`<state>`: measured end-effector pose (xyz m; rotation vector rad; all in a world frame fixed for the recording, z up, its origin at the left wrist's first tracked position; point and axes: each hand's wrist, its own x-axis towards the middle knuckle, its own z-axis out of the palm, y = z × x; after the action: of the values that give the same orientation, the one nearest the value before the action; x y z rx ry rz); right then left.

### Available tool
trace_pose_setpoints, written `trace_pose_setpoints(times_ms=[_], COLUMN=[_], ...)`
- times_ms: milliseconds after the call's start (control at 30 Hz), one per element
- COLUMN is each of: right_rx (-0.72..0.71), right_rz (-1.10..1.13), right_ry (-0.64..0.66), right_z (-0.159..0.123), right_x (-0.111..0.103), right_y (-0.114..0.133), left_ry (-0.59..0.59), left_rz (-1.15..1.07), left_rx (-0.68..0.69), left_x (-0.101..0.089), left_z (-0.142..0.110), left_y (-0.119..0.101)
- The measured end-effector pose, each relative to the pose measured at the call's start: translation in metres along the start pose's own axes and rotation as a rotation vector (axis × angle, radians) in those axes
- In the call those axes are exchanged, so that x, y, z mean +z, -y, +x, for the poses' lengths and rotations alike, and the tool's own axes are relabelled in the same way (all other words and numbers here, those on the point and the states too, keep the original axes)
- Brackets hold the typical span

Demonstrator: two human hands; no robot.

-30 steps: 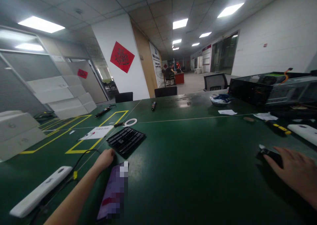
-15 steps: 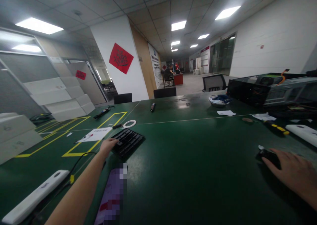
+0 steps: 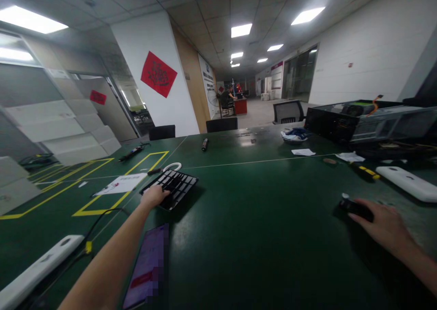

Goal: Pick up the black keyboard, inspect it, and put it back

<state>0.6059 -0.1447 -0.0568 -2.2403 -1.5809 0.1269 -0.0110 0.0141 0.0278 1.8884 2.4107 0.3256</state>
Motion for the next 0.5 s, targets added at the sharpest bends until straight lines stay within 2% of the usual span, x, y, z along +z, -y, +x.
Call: trace_pose_setpoints(times_ms=[100,167,233,300,367,500], right_rx=[-0.06,-0.096,-0.144,-0.204,-0.278,-0.428], right_rz=[0.262,0.405,0.514,0.613,0.7,0.877], right_ry=[0.023,0.09,0.177,0.275,0.328,0.353], right_z=[-0.013,-0.025,-0.038,-0.052,-0.065,-0.081], right_x=[-0.006,-0.009,-0.011,-0.01,-0.006,0.0], right_y=[0.047,0.088,0.126,0.154,0.17,0.176], left_ry=[0.005,0.002,0.117,0.223,0.284,0.306], left_rz=[-0.133,-0.437,-0.807,-1.052,-1.16,-1.07], left_rx=[0.063,0.163,0.264,0.358,0.449,0.585], left_x=[-0.005,-0.003,0.004,0.018,0.035,0.063], left_z=[-0.029,-0.062,-0.101,-0.139,-0.17,-0.202], left_y=[-0.042,-0.077,-0.112,-0.141,-0.162,-0.178])
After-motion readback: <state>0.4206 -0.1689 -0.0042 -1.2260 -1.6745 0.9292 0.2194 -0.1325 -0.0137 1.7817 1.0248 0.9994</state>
